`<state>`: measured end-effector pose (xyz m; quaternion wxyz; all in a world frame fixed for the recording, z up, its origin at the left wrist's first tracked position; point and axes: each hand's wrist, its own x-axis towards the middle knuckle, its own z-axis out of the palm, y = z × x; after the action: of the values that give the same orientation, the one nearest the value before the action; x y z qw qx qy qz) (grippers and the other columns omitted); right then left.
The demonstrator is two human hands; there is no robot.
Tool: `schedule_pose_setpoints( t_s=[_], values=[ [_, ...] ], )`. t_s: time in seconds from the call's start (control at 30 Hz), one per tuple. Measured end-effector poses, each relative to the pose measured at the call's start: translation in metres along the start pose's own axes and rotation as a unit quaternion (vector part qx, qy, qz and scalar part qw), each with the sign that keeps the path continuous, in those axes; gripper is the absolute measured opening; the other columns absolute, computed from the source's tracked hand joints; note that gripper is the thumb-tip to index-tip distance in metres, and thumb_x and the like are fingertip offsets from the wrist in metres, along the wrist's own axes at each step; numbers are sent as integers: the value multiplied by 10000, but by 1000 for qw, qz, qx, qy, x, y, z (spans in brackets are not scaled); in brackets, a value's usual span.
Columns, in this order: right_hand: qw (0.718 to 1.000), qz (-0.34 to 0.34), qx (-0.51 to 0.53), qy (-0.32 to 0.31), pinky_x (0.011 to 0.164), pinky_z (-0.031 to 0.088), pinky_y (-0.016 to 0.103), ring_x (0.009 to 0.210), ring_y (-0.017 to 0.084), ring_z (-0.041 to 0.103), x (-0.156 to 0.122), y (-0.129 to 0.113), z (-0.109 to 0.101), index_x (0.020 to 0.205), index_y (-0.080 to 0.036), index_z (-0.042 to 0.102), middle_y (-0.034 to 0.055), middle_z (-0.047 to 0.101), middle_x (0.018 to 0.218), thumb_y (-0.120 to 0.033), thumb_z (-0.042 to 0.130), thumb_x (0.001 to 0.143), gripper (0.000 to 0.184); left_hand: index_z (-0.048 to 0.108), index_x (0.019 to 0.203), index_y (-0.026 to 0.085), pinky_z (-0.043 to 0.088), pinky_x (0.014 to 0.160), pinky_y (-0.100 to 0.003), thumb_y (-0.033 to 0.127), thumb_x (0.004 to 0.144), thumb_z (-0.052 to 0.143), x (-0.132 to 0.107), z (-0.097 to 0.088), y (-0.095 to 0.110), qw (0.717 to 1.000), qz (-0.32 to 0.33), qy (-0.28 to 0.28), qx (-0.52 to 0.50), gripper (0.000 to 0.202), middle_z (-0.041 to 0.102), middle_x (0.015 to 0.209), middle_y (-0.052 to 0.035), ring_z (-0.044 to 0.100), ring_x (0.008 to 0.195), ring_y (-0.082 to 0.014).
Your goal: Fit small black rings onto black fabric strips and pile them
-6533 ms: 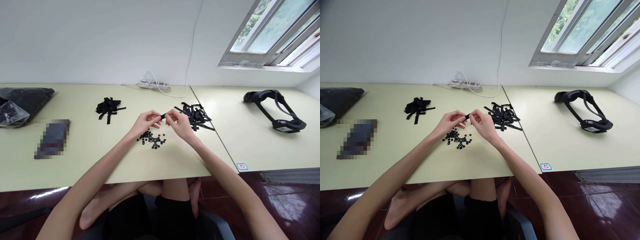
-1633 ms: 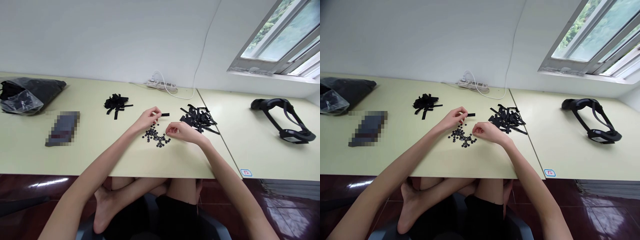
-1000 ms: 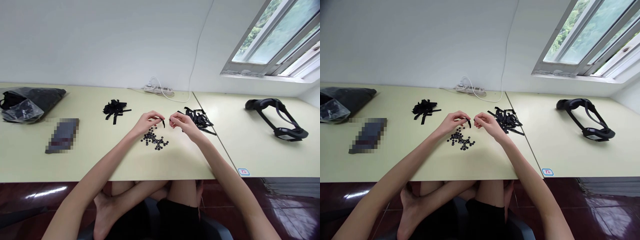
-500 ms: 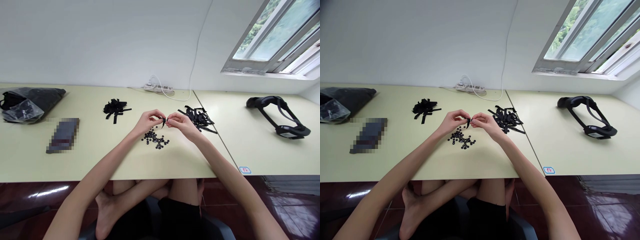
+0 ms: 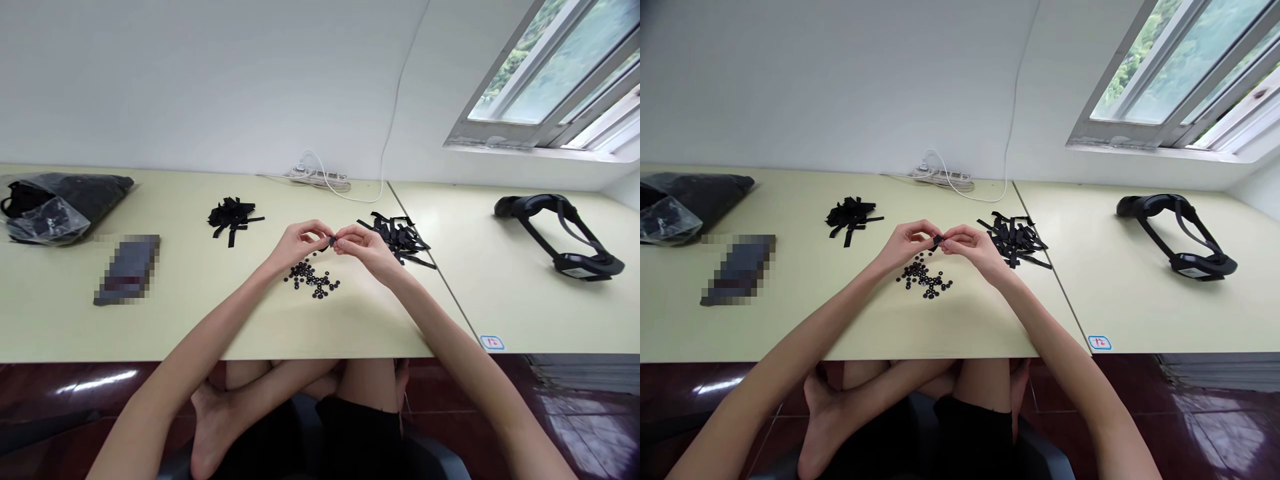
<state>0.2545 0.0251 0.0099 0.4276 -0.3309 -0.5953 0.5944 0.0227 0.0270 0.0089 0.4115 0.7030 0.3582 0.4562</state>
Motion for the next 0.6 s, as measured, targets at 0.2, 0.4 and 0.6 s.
schedule_pose_setpoints(
  t_s=[0.2, 0.4, 0.6],
  values=[
    [999, -30, -8, 29, 1069, 661, 517, 946, 264, 839, 0, 1, 4, 965, -257, 843, 53, 868, 948, -511, 1011, 817, 339, 829, 980, 207, 532, 781, -321, 580, 925, 880, 1, 1, -2, 999, -20, 8, -29, 380, 809, 991, -65, 727, 914, -198],
    [997, -57, -19, 56, 1033, 672, 484, 937, 246, 818, 2, 5, 1, 946, -245, 855, 55, 855, 947, -529, 979, 847, 325, 818, 983, 198, 572, 814, -321, 619, 900, 894, 3, 3, -6, 998, -28, 16, -57, 436, 782, 991, -66, 707, 929, -197],
    [995, -59, -20, 72, 1009, 673, 487, 916, 244, 805, 3, 4, 1, 943, -255, 845, 48, 842, 935, -563, 980, 826, 356, 686, 987, 210, 600, 838, -285, 523, 887, 939, 3, 8, -2, 996, 16, 55, -64, 414, 729, 1025, -28, 724, 939, -162]
  ],
)
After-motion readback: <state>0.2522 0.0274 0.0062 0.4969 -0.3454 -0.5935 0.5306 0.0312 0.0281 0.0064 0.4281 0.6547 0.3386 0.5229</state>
